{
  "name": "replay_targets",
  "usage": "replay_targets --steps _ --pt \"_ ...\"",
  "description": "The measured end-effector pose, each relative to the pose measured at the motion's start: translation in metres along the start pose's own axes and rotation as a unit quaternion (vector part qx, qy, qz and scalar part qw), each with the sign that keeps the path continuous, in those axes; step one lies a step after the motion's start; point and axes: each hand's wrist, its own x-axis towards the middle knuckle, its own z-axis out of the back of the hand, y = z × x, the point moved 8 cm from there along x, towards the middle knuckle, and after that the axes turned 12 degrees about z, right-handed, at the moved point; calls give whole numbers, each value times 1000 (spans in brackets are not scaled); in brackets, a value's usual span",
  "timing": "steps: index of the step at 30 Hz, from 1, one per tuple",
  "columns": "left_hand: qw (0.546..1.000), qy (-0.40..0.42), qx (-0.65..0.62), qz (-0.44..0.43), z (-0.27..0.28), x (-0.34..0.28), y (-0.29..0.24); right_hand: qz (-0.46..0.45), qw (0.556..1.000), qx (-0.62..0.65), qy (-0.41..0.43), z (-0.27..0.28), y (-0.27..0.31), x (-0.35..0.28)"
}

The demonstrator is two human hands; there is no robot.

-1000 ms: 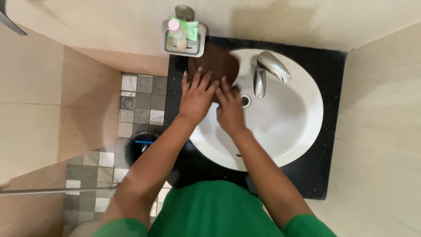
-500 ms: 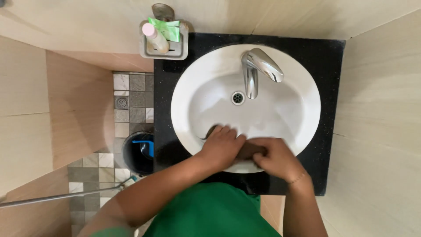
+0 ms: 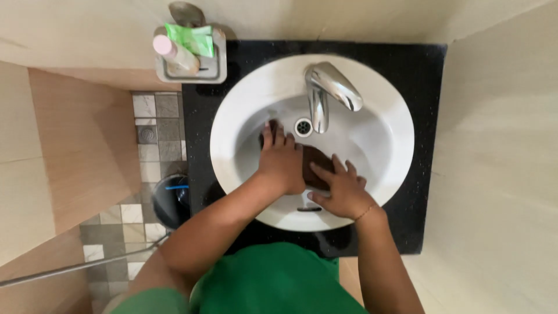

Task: Wiping and cleaning a bathroom sink and its surrounding counter with a cloth.

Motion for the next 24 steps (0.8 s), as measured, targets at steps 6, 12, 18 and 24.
replay_targets --steps 6,12,18,24 --pt "999 17 43 5 -51 26 -4 57 998 -7 -31 -25 -4 53" --pt "996 -68 -61 5 -134 93 -1 59 997 -28 -40 -41 12 75" --pt "896 -399 -188 -50 -91 105 -25 -2 982 -52 -182 36 -26 48" --pt "949 -283 105 -96 -82 169 -36 16 943 -114 -313 -40 -93 142"
